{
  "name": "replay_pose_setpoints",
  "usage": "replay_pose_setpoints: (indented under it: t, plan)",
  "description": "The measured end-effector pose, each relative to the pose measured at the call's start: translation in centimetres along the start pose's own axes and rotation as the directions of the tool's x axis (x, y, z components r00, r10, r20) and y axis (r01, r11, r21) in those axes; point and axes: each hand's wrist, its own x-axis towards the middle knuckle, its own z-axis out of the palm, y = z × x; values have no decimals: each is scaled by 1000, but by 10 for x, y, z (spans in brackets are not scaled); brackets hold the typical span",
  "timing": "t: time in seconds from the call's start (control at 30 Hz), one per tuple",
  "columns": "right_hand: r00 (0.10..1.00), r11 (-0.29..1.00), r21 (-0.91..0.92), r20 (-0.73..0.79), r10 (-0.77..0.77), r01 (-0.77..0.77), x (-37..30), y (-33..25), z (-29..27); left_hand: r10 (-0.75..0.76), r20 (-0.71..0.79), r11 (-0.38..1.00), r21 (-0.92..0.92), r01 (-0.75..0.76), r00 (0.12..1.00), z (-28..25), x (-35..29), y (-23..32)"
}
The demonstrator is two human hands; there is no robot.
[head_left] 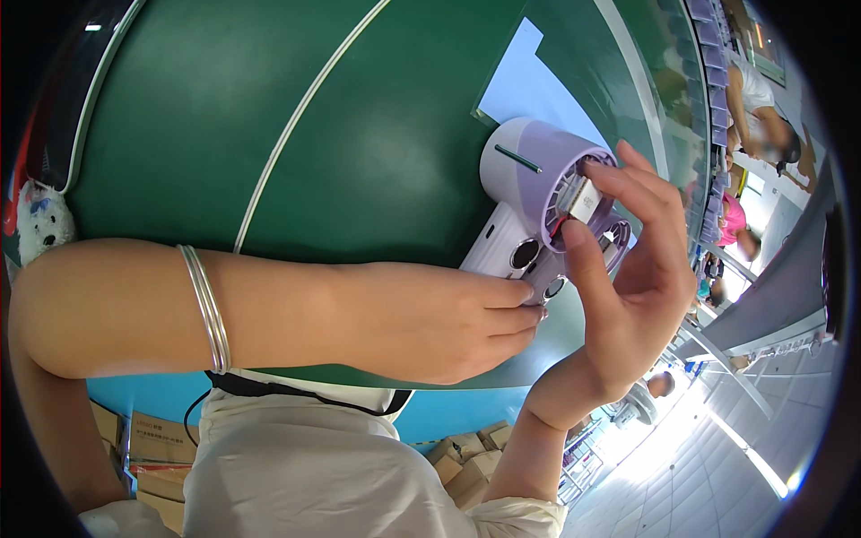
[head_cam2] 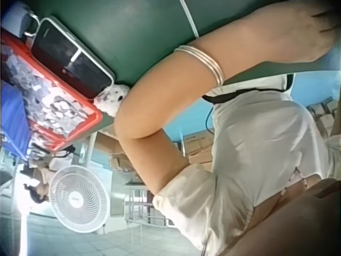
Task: The recorder is seen assembling various components of small, handheld electric fans on a factory production line.
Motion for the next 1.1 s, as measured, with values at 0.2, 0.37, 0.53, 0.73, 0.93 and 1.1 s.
replay_pose_setpoints:
  t: [0.2,0.37,0.53,0.73,0.93,1.1]
  plan:
    - [991,975,-179,47,-127,134,7,5,-12,31,61,997,71,-35,998,-6,6,-2]
    - [985,962,-216,77,-154,167,11,1,-11,17,29,998,61,-19,999,-4,2,-1]
    - [986,945,-280,50,-161,168,11,-2,-4,-14,-8,1000,9,14,1000,-4,1,2]
    - [944,868,-372,112,-310,329,16,-1,-11,20,70,996,80,-26,997,-13,2,2]
    - [932,865,-348,129,-338,361,18,1,-11,43,90,995,90,-51,995,-11,1,1]
    - [943,878,-344,103,-318,333,17,3,-7,55,46,994,89,-58,997,-8,-1,-1]
